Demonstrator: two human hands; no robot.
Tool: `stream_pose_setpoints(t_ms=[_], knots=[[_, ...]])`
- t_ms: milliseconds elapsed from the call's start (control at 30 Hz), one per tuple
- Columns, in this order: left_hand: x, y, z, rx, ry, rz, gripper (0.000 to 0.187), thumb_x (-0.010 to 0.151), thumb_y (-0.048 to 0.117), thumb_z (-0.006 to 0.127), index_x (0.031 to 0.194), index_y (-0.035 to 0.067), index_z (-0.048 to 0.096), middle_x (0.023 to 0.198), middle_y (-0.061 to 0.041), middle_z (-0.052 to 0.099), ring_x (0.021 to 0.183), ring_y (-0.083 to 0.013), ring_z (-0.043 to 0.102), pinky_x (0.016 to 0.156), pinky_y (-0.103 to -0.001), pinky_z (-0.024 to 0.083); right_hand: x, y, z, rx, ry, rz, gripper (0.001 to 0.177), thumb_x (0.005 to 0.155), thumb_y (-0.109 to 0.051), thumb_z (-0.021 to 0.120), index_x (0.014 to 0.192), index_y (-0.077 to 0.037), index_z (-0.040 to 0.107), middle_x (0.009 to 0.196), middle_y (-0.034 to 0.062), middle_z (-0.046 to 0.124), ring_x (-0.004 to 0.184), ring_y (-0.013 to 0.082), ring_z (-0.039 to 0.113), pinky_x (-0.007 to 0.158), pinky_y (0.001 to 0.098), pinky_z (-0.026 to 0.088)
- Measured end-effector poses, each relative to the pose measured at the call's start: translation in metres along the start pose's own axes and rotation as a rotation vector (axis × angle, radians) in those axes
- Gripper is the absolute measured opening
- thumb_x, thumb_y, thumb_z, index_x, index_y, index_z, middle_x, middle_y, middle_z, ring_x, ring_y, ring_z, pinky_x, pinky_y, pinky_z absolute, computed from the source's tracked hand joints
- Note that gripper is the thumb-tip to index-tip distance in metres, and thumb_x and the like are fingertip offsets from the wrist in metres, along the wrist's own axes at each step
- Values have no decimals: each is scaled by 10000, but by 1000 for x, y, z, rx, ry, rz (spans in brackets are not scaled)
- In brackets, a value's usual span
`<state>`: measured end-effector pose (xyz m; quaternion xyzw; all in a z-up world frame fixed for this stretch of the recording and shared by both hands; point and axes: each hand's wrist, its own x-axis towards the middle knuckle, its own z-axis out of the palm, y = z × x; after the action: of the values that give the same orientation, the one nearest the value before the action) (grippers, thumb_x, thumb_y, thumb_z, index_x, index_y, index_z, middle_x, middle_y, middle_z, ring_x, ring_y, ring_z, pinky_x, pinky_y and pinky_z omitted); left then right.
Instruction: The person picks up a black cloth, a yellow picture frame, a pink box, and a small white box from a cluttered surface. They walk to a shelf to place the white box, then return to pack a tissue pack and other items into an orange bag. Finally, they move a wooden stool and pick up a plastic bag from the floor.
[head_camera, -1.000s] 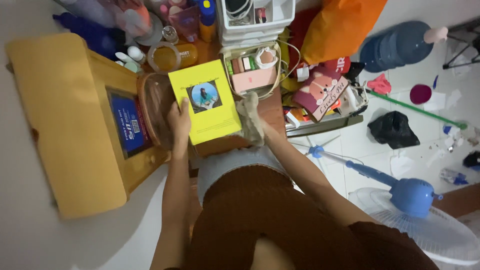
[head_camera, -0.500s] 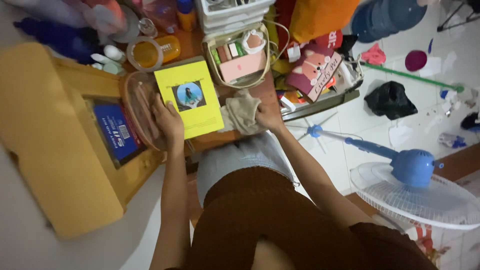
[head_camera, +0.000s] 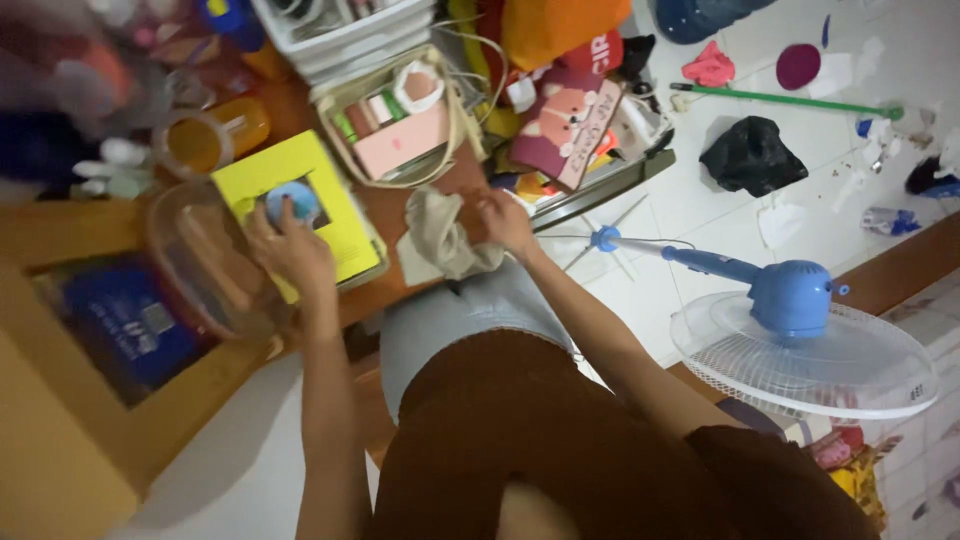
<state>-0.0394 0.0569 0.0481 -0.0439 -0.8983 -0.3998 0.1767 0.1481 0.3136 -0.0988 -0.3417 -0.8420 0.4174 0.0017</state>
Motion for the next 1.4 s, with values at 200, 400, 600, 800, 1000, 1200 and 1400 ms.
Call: stream_pose_setpoints(t_ms=[200, 400, 600, 800, 1000, 1200, 1400], knots=[[-89, 15, 108, 73, -339, 521, 361, 818, 119, 709, 1177, 151, 712, 1452, -193, 465, 1387, -459, 416, 1091, -613, 343, 79, 198, -51, 386, 458, 494, 475, 948, -309, 719, 1366, -110, 613, 1284, 185, 680, 1165, 340, 691, 995, 443, 564], [-140, 118, 166, -135, -492, 652, 302, 893, 84, 707, 1195, 94, 704, 1438, -231, 499, 1381, -496, 452, 1068, -603, 418, 110, 254, -45, -230, -126, 402, 558, 873, -348, 783, 1373, -197, 586, 1304, 264, 634, 1218, 413, 656, 1039, 448, 553], [-162, 152, 209, -255, -615, 633, 318, 883, 66, 681, 1195, 114, 724, 1430, -214, 520, 1327, -428, 529, 1075, -553, 443, 126, 273, -44, 485, 114, 873, 624, 728, -408, 887, 1176, -8, 720, 1040, 236, 741, 959, 379, 746, 671, 487, 609], [-178, 145, 232, -319, -633, 449, 310, 913, 82, 679, 1215, 140, 718, 1431, -170, 520, 1333, -385, 521, 1081, -514, 429, 133, 139, -115, 1010, 96, 720, 776, 767, -234, 869, 1427, 4, 538, 1170, 227, 643, 982, 355, 706, 693, 500, 613], [-167, 179, 220, -315, -819, -70, 221, 1005, 175, 635, 1192, 86, 713, 1364, -188, 571, 1257, -417, 592, 1004, -429, 552, 185, 124, -117, 1402, 105, 639, 643, 763, -175, 876, 1315, -57, 568, 931, 127, 532, 742, 285, 636, 571, 403, 589], [-165, 143, 253, -879, -900, -1197, 566, 1019, 592, 550, 1317, 112, 584, 1356, -106, 583, 1269, -351, 597, 1049, -653, 425, 83, -28, -246, 1516, -175, 537, 622, 749, -107, 752, 1352, -68, 605, 1109, 117, 692, 1029, 300, 701, 896, 493, 573], [-126, 237, 181, -1337, -1154, -1294, 1068, 744, 870, 478, 1490, 105, 496, 1595, -178, 438, 1391, -579, 397, 1056, -808, 288, 48, -5, -228, 1508, -445, 198, 672, 706, -4, 722, 1361, -47, 575, 1143, 194, 711, 1055, 352, 714, 940, 576, 554]])
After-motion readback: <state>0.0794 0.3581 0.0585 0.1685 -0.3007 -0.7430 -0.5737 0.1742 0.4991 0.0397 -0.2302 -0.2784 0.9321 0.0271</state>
